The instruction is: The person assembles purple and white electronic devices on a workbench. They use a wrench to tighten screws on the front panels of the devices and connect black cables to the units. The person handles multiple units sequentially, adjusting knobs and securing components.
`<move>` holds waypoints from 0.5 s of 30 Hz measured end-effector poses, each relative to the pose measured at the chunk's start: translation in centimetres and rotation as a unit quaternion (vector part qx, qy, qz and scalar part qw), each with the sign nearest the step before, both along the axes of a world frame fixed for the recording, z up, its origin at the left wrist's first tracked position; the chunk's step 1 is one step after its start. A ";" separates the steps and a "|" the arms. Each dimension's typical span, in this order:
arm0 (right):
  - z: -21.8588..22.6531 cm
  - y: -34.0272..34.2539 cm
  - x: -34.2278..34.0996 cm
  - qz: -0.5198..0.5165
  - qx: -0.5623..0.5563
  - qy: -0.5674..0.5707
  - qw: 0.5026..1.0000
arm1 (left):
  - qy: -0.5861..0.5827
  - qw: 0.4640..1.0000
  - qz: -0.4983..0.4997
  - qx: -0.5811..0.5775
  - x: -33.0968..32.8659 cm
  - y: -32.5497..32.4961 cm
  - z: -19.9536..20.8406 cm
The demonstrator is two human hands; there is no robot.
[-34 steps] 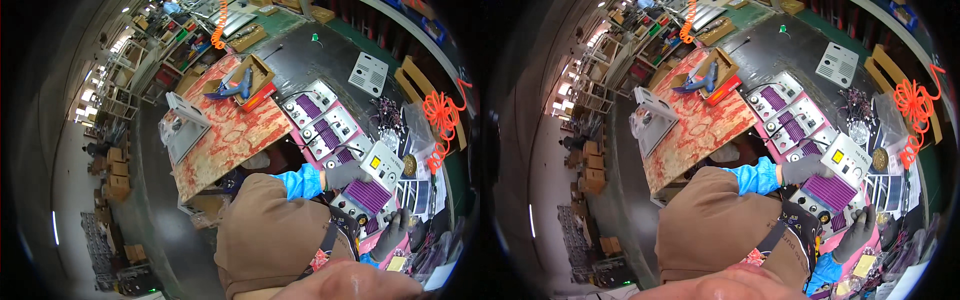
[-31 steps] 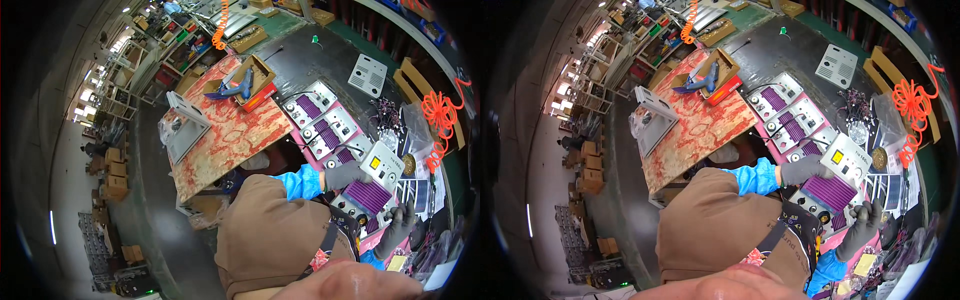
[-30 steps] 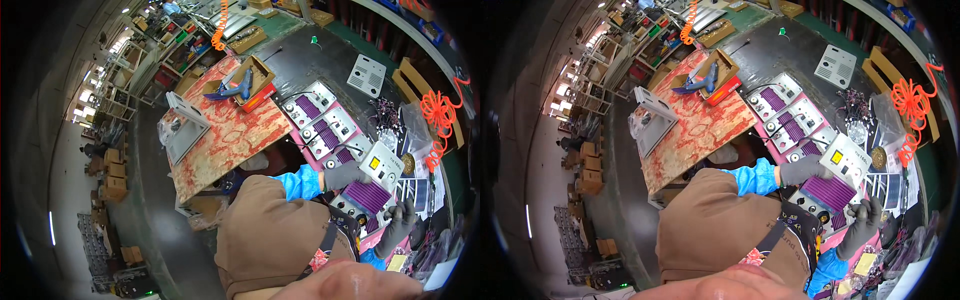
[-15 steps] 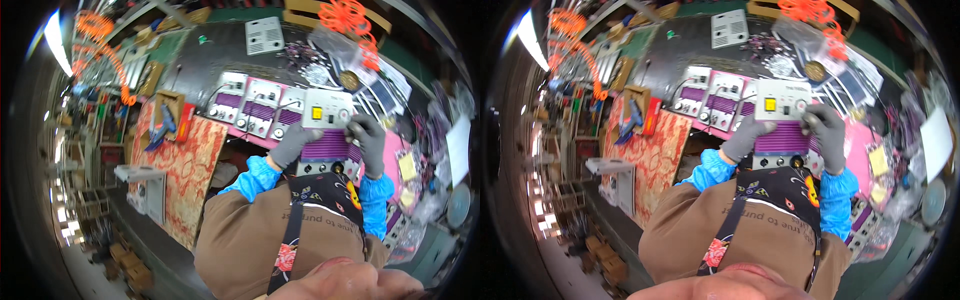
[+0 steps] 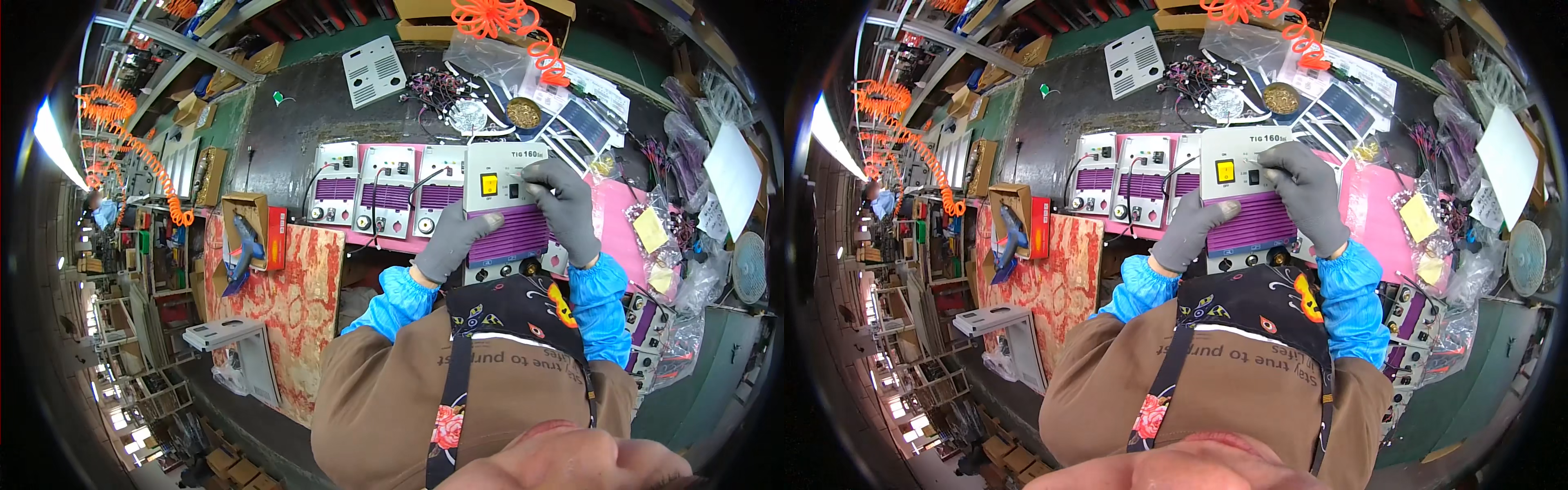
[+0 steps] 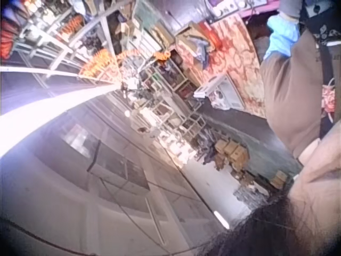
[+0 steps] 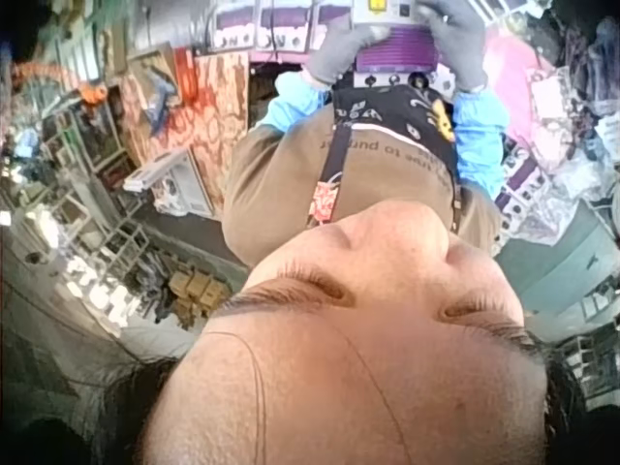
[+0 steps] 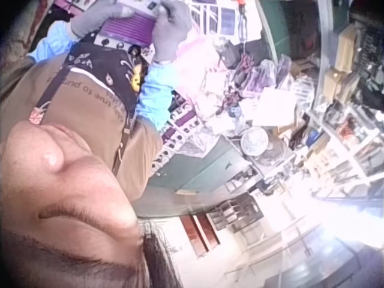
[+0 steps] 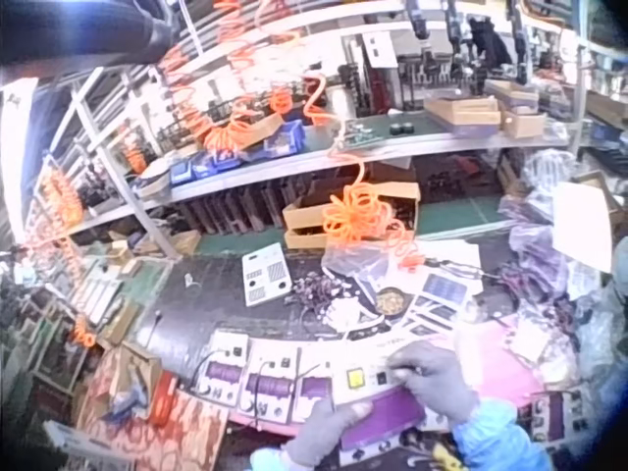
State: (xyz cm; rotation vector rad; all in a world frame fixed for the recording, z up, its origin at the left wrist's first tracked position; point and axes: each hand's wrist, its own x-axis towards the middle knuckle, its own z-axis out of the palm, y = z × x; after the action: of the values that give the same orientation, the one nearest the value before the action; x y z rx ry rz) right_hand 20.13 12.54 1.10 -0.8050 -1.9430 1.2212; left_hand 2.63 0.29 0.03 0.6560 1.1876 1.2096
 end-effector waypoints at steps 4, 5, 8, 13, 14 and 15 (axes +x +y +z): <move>-0.1 0.0 -0.5 0.000 0.040 -0.044 0.998 | 0.009 1.000 -0.013 0.013 0.1 0.1 -0.1; 0.2 -0.1 -0.7 -0.009 0.084 -0.052 0.995 | 0.008 1.000 -0.013 0.019 0.1 0.1 -0.1; 0.5 -0.7 -1.6 -0.045 0.189 -0.106 0.975 | 0.016 0.999 -0.018 0.026 0.3 0.1 0.0; 1.4 -1.6 -2.3 -0.051 0.342 -0.261 0.901 | 0.090 0.995 -0.022 0.029 0.8 0.2 0.0; 1.6 -1.8 -2.6 -0.044 0.358 -0.274 0.892 | 0.109 0.993 -0.024 0.025 0.7 0.1 0.0; 1.9 -2.0 -2.7 -0.043 0.373 -0.290 0.880 | 0.127 0.991 -0.032 0.024 0.9 0.3 0.1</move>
State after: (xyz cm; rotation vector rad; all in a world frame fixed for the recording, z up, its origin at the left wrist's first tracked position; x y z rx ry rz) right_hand 17.40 10.55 2.99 -0.8631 -2.5455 0.0839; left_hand 3.51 0.60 0.17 0.8979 1.3405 1.1259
